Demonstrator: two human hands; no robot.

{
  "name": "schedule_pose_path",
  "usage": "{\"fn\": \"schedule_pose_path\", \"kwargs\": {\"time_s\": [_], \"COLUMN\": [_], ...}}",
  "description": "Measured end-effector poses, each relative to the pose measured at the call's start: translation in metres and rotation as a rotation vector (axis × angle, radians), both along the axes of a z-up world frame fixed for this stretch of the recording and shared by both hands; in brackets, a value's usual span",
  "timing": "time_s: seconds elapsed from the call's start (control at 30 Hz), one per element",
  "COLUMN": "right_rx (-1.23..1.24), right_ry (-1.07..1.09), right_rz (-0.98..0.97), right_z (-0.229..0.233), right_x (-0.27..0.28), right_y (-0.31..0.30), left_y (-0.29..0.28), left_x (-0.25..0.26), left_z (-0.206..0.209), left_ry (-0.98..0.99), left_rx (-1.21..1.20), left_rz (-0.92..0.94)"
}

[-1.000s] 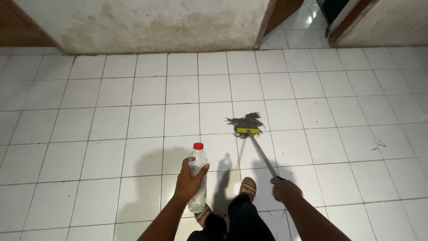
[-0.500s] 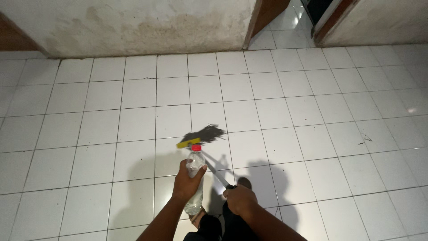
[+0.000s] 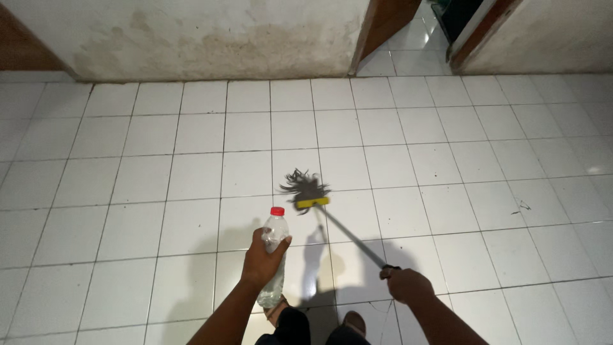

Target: The person mops a tiled floor using a string mop while holding a plastic bottle in the other hand. They move the mop back and forth across the floor, focusing on areas near walls and under furniture.

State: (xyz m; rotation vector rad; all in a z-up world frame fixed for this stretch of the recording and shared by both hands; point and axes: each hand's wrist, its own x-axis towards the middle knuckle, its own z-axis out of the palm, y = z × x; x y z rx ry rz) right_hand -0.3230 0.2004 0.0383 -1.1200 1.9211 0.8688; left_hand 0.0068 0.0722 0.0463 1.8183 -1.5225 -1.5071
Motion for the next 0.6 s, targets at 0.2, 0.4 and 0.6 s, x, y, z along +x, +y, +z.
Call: {"fn": "schedule_pose_path", "kwargs": {"time_s": [0.2,0.4,0.6], "right_rx": [-0.108,0.073,-0.074], "right_ry": [-0.08,-0.205,-0.355], "right_rz": [-0.049,0.951,0.729], "right_z": [-0.029,-0.04,-0.006], "right_x": [-0.008,0.045,0.084], "right_y": [0.016,0.012,0.036], "left_y": [0.029,0.061,0.09], "left_x": [-0.025,-0.053,-0.065], "left_z": [0.014,0.015,0.013], "left_ry": [-0.007,0.029,0.024], "left_rx": [0.04,0.036,-0.009], "left_rz": [0.002,0.015,0.022]}}
